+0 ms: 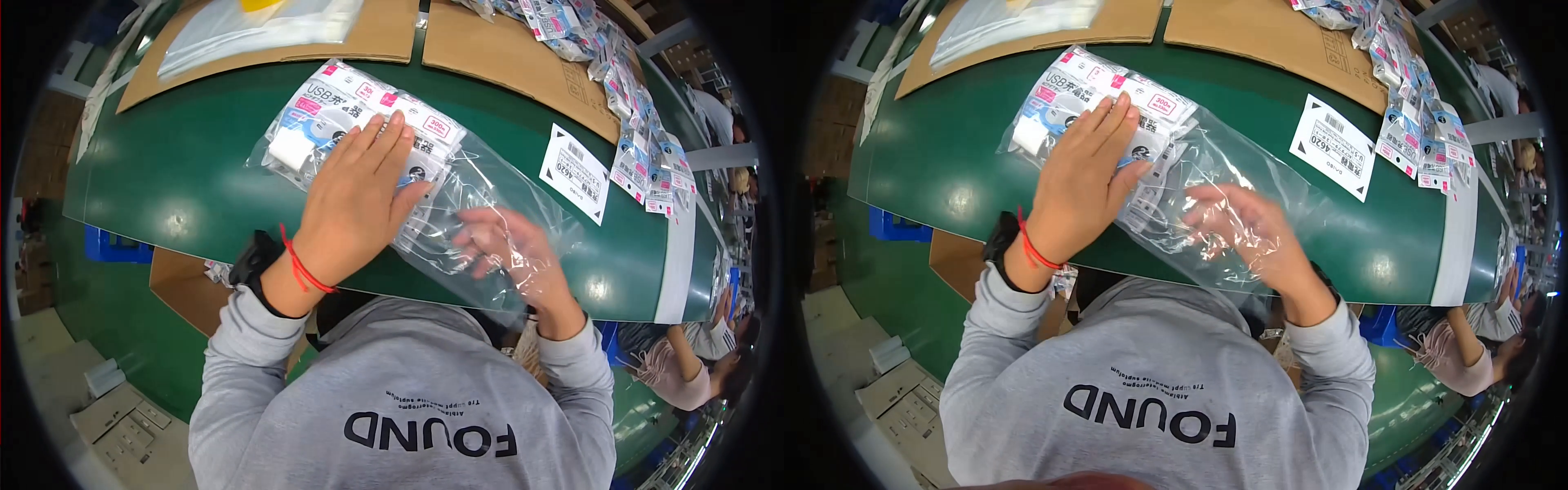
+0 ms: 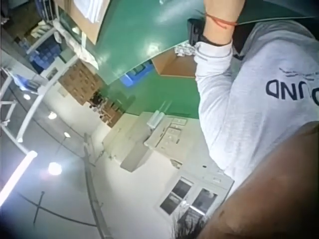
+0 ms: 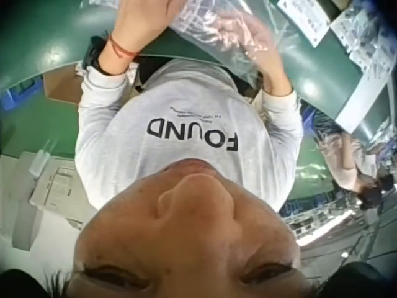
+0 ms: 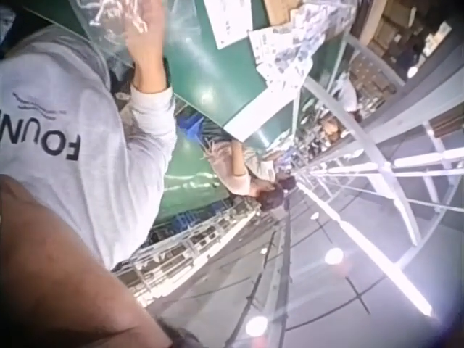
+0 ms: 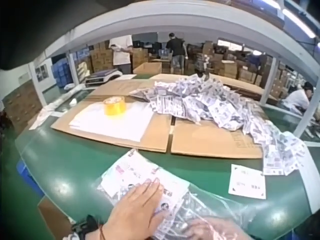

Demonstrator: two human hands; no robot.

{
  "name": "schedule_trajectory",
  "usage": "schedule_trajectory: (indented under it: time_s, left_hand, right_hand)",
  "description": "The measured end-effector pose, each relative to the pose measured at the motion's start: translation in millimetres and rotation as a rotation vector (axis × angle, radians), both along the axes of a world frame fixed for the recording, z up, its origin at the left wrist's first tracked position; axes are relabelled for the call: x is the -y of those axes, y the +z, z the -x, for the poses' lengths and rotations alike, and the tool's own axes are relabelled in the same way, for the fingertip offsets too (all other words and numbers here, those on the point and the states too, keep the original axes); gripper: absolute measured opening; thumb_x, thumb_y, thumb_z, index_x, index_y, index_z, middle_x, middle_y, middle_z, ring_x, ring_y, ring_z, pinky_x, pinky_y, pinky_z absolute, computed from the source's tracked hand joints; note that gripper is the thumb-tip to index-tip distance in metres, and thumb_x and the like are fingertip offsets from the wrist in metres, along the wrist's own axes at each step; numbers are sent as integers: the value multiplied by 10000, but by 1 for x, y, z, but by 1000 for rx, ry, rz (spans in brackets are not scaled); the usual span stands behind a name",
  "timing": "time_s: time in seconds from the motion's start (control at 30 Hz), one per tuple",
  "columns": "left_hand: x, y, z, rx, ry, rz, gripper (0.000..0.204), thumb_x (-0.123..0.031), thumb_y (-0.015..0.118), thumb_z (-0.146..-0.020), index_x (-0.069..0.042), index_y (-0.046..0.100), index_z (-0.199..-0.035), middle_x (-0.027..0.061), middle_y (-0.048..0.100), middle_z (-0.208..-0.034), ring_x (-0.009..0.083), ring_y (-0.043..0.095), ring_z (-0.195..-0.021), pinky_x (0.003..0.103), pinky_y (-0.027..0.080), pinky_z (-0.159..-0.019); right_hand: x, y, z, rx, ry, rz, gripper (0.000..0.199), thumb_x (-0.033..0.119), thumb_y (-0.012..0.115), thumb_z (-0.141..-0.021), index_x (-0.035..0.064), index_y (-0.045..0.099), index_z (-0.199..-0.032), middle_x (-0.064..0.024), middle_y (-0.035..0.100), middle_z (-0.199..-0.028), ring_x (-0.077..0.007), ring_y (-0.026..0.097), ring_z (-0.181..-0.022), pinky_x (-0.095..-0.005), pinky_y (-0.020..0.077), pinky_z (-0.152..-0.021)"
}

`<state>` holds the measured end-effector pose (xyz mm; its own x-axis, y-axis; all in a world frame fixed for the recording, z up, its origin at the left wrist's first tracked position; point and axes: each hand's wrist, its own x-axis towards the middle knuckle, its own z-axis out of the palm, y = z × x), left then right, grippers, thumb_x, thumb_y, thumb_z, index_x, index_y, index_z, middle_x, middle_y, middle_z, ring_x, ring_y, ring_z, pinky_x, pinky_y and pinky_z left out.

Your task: The person packs small chargers into a plastic bag, inserts a paper label, and then folds the bag closed before placing it into a cardboard box.

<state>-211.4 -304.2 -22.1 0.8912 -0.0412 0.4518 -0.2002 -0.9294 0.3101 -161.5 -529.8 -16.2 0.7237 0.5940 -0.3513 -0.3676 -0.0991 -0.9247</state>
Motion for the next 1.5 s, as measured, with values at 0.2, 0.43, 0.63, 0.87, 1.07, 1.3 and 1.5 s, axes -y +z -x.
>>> schedule_trajectory:
  time_s: [0.2,0.43,0.63,0.87,1.07,1.3,1.5]
  left_hand:
    - [-6,10,-11,-68,-76,-113,558,-327,667,-827,28,531,-1236,192,500,-1333,397,446,-1246,525,300,-1049]
    - [10,17,-24,-125,-125,-236,686,-401,613,-854,-25,395,-1385,167,338,-1468,379,293,-1358,511,223,-1094]
    - [15,15,-32,-223,-137,-288,765,-492,601,-835,-55,361,-1414,161,311,-1483,365,280,-1367,511,220,-1095]
    - [19,17,-34,-231,-115,-331,785,-493,606,-826,-36,354,-1412,161,308,-1484,360,281,-1367,500,210,-1104]
    - [20,19,-35,-218,-115,-333,784,-490,608,-824,-30,359,-1408,162,311,-1482,363,285,-1365,492,200,-1110]
    - [24,19,-34,-200,-122,-340,780,-447,641,-818,-14,362,-1404,180,292,-1490,372,265,-1376,481,185,-1118]
    - [47,33,-27,-97,-460,271,884,-356,732,-773,16,281,-1435,250,224,-1501,397,203,-1401,455,172,-1125]
  right_hand:
    - [63,43,-28,248,605,137,257,136,602,-901,-32,645,-1091,-129,686,-917,-148,657,-691,-244,518,-585]
    - [58,85,2,493,865,-662,340,107,531,-931,-70,557,-1219,-174,674,-930,-223,653,-740,-297,527,-619]
    - [99,68,-28,1144,75,-127,100,94,604,-880,9,616,-830,-95,586,-799,-187,529,-675,-290,413,-563]
    - [136,-26,-111,1062,-282,523,124,129,725,-766,58,675,-854,-74,626,-932,-208,563,-848,-299,419,-740]
    - [126,-47,-101,1477,-109,878,251,199,703,-804,160,715,-1052,-69,599,-1231,-281,471,-1211,-413,307,-1020]
    - [133,-38,-108,1200,-294,623,224,204,641,-865,81,709,-1039,-100,594,-1247,-245,519,-1172,-366,374,-976]
    - [80,26,-70,1029,-504,70,230,151,578,-915,-15,687,-1031,-139,601,-1201,-181,573,-1044,-288,465,-834]
